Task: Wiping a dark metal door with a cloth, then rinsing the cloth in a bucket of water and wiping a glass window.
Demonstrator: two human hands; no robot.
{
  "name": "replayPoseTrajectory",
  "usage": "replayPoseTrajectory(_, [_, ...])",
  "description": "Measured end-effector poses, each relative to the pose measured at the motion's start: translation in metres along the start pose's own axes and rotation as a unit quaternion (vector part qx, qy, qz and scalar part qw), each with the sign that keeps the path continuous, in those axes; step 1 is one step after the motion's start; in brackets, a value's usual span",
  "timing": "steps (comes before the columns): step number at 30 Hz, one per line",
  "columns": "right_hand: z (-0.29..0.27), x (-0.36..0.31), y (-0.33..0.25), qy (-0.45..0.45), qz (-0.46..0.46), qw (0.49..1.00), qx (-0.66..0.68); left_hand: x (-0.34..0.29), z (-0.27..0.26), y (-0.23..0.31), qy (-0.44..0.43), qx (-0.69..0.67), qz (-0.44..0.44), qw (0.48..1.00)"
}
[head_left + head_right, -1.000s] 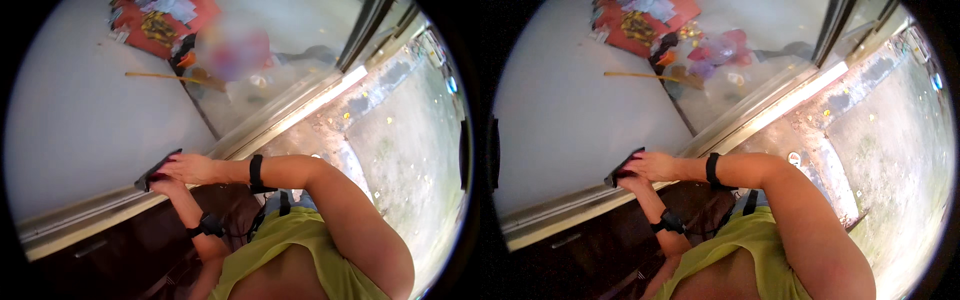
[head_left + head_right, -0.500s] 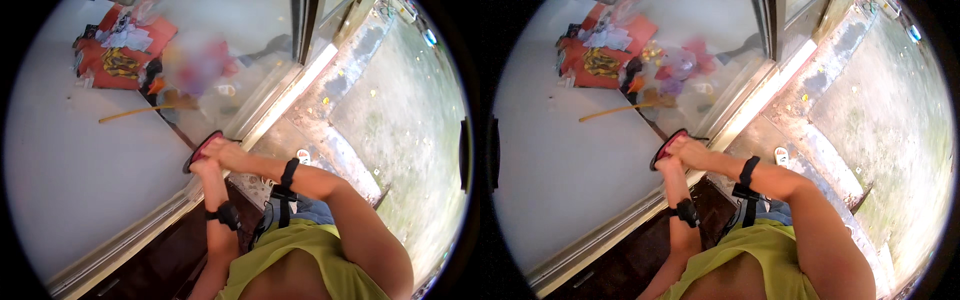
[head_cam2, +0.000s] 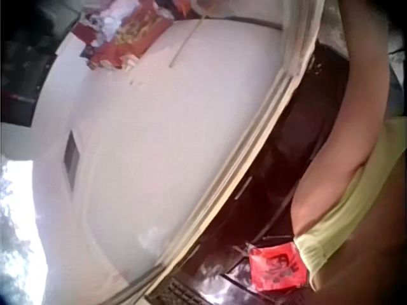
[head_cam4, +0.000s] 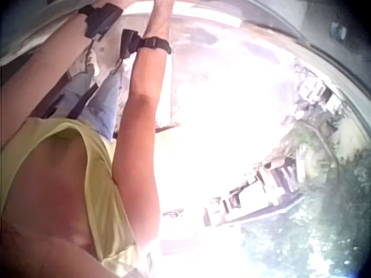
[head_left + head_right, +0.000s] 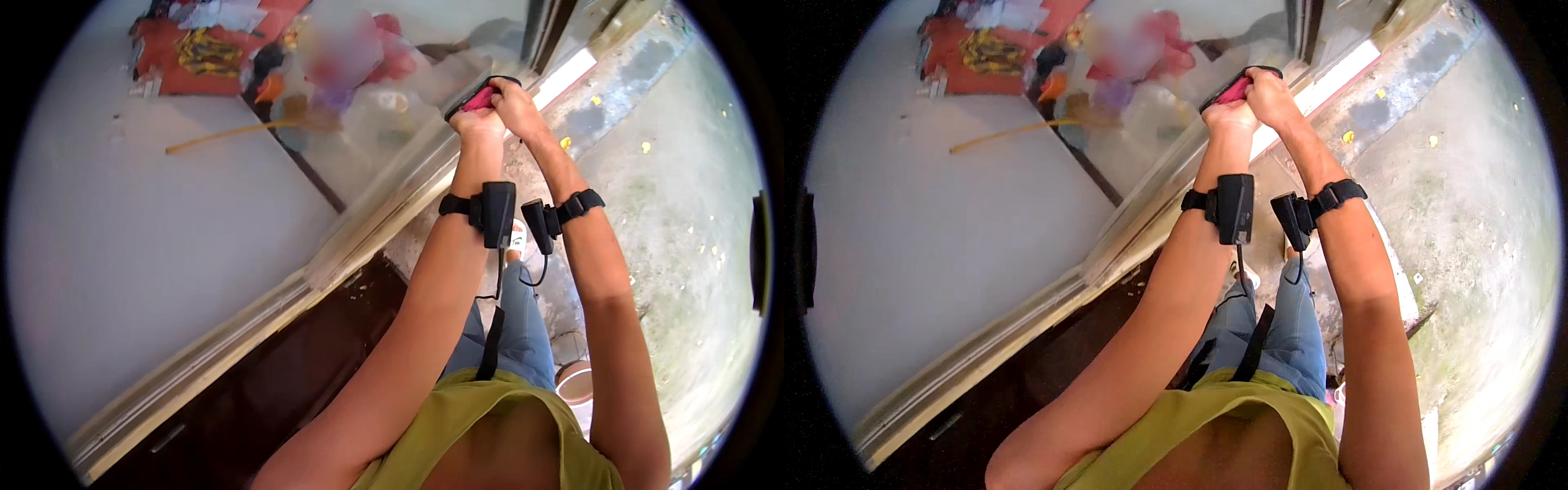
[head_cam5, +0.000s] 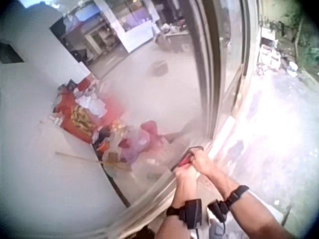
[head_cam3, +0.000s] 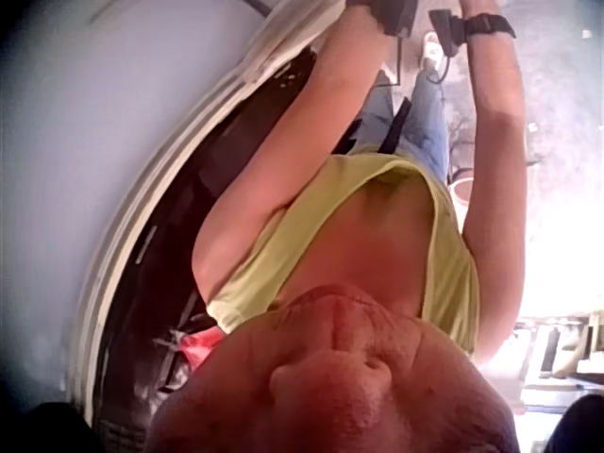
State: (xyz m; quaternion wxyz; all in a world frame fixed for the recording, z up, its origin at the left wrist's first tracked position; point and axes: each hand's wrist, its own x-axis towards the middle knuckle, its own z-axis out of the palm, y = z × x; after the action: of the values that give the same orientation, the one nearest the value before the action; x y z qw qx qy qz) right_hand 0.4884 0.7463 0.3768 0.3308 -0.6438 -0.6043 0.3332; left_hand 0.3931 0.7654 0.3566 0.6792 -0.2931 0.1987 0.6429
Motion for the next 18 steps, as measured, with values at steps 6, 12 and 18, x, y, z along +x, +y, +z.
replayPoseTrajectory(6, [0.151, -0.072, 0.002, -0.135, 0.023, 0.989, -0.048, -0.048, -0.075, 0.125, 0.117, 0.012, 0.089, 0.989])
replayPoseTrajectory(12, [0.308, -0.189, -0.130, -0.273, 0.098, 0.957, 0.022, -0.150, -0.142, 0.353, 0.241, 0.045, 0.268, 0.932])
replayPoseTrajectory(18, [0.440, -0.286, -0.194, -0.357, 0.043, 0.924, 0.128, -0.238, -0.176, 0.497, 0.298, 0.161, 0.373, 0.864])
